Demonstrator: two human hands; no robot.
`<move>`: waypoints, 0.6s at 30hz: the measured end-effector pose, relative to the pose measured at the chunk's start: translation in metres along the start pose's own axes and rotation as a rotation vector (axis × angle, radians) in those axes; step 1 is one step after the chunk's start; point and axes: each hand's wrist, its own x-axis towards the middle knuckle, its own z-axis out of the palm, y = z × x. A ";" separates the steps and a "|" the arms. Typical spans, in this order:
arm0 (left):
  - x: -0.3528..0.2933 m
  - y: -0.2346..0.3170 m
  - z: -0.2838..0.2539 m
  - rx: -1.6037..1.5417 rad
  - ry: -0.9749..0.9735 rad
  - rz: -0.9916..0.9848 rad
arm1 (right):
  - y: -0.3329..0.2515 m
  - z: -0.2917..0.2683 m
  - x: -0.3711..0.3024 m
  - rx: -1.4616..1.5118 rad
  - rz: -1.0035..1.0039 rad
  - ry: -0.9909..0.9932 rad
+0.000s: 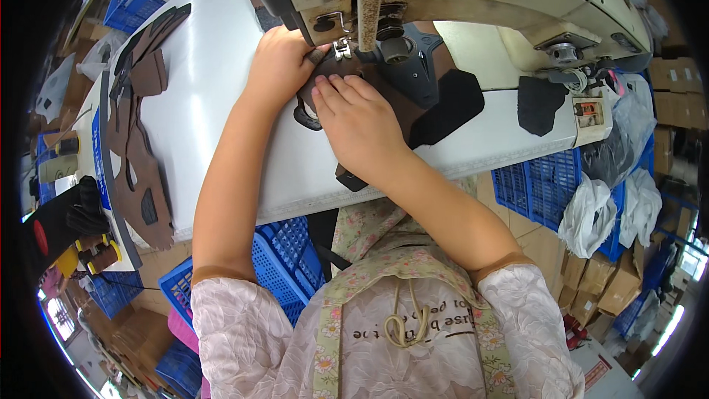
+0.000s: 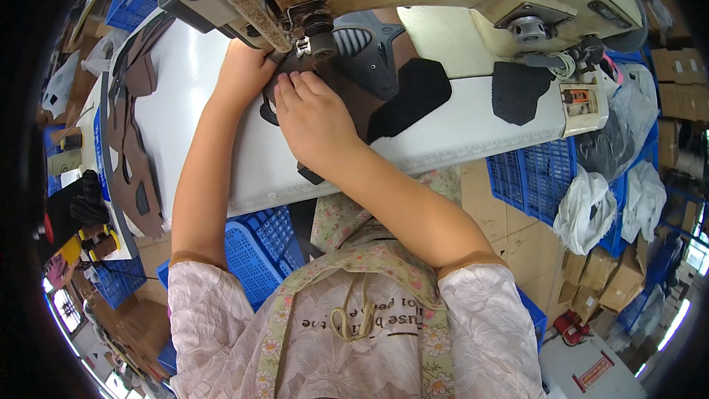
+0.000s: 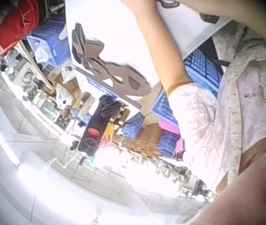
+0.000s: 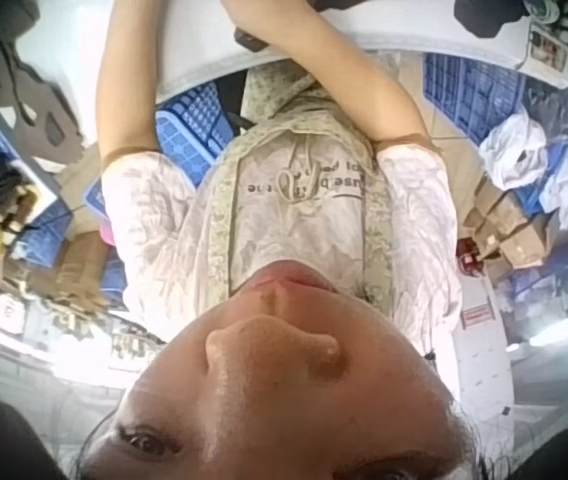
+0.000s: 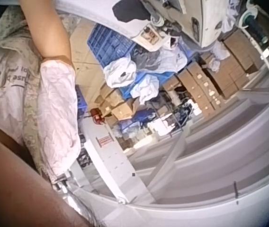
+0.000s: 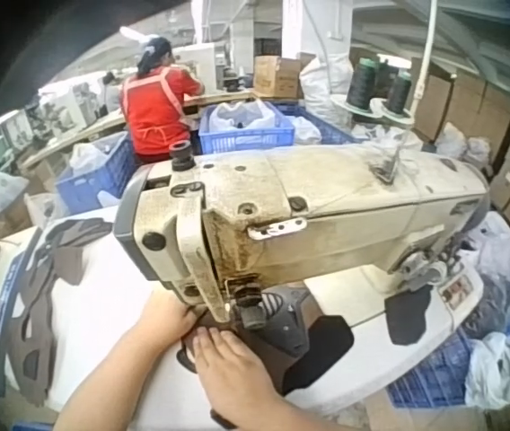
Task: The recorder uses an industrial sewing machine to stitch together components of a shoe upper.
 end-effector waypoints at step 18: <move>-0.001 -0.001 0.000 -0.058 0.030 -0.026 | 0.000 0.005 0.000 0.043 0.024 0.046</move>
